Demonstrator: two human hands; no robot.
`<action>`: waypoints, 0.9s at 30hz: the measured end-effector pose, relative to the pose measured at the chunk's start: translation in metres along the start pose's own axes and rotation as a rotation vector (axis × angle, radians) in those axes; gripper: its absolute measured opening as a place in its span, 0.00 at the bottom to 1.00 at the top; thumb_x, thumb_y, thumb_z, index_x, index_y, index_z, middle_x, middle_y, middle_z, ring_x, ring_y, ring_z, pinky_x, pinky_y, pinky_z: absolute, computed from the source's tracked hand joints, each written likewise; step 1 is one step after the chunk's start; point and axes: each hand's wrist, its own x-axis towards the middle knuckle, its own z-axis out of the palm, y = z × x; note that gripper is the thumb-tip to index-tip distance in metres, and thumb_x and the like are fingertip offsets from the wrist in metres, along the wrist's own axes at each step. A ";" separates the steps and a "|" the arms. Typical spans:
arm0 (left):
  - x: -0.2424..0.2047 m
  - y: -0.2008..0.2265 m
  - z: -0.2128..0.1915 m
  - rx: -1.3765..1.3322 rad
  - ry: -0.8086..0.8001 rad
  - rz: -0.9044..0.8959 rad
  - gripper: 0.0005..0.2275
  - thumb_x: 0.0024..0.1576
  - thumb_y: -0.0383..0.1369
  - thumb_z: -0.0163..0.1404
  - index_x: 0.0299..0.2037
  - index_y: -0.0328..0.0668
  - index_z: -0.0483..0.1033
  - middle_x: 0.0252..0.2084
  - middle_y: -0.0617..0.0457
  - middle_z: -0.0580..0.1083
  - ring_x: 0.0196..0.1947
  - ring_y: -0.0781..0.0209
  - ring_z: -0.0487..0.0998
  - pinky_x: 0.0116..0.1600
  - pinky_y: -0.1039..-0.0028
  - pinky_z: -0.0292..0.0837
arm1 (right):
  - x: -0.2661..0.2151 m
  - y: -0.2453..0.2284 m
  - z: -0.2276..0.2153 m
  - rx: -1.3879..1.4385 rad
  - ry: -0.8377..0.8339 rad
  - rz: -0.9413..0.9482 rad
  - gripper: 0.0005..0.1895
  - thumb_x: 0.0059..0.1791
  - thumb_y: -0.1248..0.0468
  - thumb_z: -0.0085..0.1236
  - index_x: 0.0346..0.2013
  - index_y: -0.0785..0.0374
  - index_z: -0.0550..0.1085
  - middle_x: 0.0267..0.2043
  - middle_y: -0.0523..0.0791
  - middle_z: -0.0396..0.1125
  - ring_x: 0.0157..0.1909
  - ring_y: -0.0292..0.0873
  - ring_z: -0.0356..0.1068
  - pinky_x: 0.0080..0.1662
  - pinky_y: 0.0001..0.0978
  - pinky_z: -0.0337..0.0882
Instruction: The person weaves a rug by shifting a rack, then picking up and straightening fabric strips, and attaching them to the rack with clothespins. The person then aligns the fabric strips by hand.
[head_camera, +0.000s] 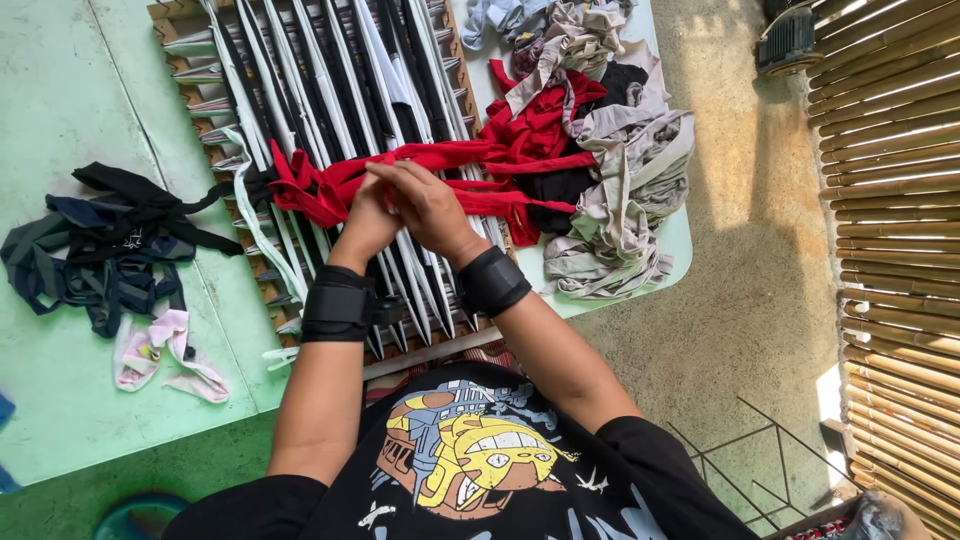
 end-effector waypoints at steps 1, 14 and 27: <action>0.004 -0.015 0.007 -0.369 -0.030 -0.050 0.16 0.55 0.32 0.57 0.54 0.42 0.76 0.53 0.50 0.73 0.53 0.58 0.74 0.57 0.61 0.69 | 0.001 -0.005 0.001 0.024 -0.024 -0.035 0.28 0.51 0.76 0.54 0.64 0.56 0.69 0.56 0.49 0.70 0.58 0.52 0.72 0.60 0.39 0.73; 0.000 -0.145 -0.077 -0.655 0.888 -0.162 0.10 0.73 0.35 0.34 0.51 0.38 0.64 0.42 0.51 0.73 0.37 0.61 0.78 0.42 0.69 0.82 | -0.085 0.105 -0.046 -0.502 -0.026 0.182 0.29 0.45 0.68 0.63 0.61 0.56 0.70 0.55 0.51 0.65 0.54 0.58 0.62 0.57 0.48 0.65; -0.037 -0.086 -0.050 -0.354 0.469 -0.132 0.05 0.63 0.25 0.57 0.40 0.41 0.72 0.36 0.55 0.74 0.36 0.68 0.75 0.44 0.75 0.74 | -0.040 0.061 -0.009 -0.235 0.016 0.199 0.06 0.54 0.65 0.57 0.44 0.61 0.76 0.40 0.50 0.75 0.42 0.52 0.76 0.44 0.40 0.74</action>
